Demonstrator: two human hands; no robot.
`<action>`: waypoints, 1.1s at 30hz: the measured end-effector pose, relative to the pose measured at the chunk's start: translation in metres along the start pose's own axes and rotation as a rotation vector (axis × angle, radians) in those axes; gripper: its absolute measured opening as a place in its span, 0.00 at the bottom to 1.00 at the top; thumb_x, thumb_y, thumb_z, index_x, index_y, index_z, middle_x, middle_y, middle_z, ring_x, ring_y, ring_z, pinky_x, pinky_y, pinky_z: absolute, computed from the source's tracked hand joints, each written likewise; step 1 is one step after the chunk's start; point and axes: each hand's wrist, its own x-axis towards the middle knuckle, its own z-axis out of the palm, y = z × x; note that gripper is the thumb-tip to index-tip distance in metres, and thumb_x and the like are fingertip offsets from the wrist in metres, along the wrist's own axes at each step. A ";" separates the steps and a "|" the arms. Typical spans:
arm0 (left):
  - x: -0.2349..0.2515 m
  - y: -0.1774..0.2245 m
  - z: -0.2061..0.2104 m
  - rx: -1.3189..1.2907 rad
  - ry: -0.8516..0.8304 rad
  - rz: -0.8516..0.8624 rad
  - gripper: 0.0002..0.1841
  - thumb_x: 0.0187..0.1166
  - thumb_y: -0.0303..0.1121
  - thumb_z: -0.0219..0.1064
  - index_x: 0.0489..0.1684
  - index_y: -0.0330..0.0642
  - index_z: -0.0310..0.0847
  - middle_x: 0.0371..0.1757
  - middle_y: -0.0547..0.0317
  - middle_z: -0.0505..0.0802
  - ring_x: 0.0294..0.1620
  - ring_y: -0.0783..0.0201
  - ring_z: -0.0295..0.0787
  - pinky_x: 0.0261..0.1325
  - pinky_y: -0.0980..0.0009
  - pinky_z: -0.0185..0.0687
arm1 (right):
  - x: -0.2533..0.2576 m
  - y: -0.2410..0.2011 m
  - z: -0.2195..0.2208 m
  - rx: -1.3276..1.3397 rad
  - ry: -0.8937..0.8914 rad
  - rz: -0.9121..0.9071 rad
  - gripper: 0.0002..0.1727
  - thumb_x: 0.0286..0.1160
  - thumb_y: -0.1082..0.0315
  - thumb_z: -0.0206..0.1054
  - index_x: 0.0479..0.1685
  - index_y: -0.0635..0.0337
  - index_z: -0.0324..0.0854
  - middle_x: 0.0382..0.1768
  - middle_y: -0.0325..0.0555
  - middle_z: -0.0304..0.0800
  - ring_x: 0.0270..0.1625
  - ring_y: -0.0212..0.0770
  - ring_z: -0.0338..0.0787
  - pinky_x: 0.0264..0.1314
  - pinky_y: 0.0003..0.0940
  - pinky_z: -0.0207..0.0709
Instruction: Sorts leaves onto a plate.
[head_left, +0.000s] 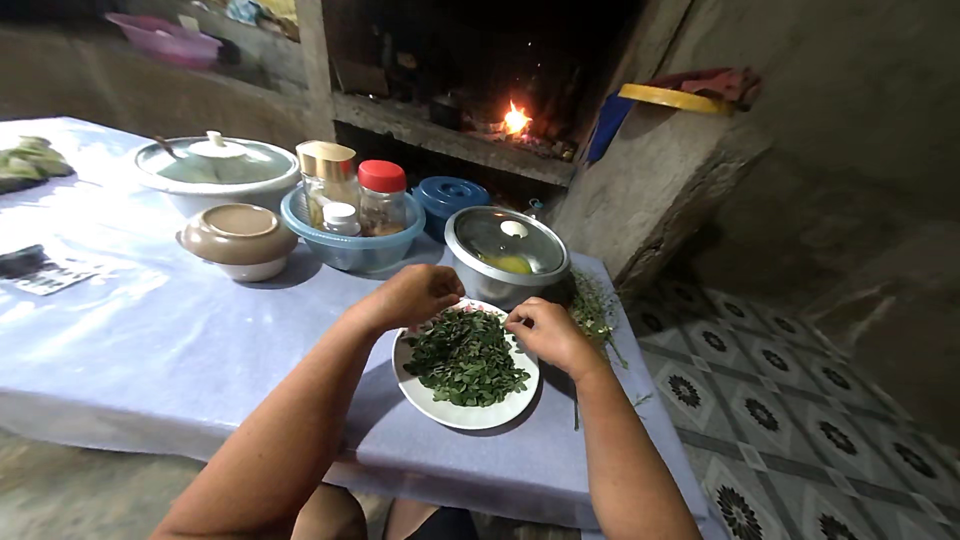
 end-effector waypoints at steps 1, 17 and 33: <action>-0.001 -0.004 -0.005 0.077 -0.028 -0.036 0.06 0.84 0.32 0.68 0.51 0.43 0.88 0.43 0.55 0.94 0.38 0.60 0.94 0.45 0.55 0.93 | 0.001 -0.001 0.001 -0.052 -0.020 0.032 0.12 0.85 0.61 0.65 0.51 0.56 0.92 0.58 0.50 0.90 0.60 0.47 0.89 0.69 0.52 0.80; -0.006 0.005 -0.002 0.370 -0.401 -0.038 0.07 0.78 0.35 0.74 0.40 0.41 0.91 0.38 0.52 0.93 0.43 0.53 0.91 0.52 0.44 0.83 | -0.006 -0.013 0.008 -0.086 0.177 -0.025 0.12 0.84 0.61 0.65 0.48 0.56 0.92 0.52 0.47 0.92 0.55 0.46 0.90 0.66 0.53 0.79; -0.004 0.007 -0.004 0.067 -0.275 0.143 0.08 0.79 0.36 0.74 0.37 0.41 0.89 0.32 0.60 0.91 0.34 0.67 0.88 0.44 0.65 0.85 | 0.001 -0.024 0.052 0.290 0.373 -0.449 0.08 0.75 0.69 0.72 0.47 0.60 0.90 0.50 0.45 0.91 0.54 0.38 0.91 0.63 0.39 0.86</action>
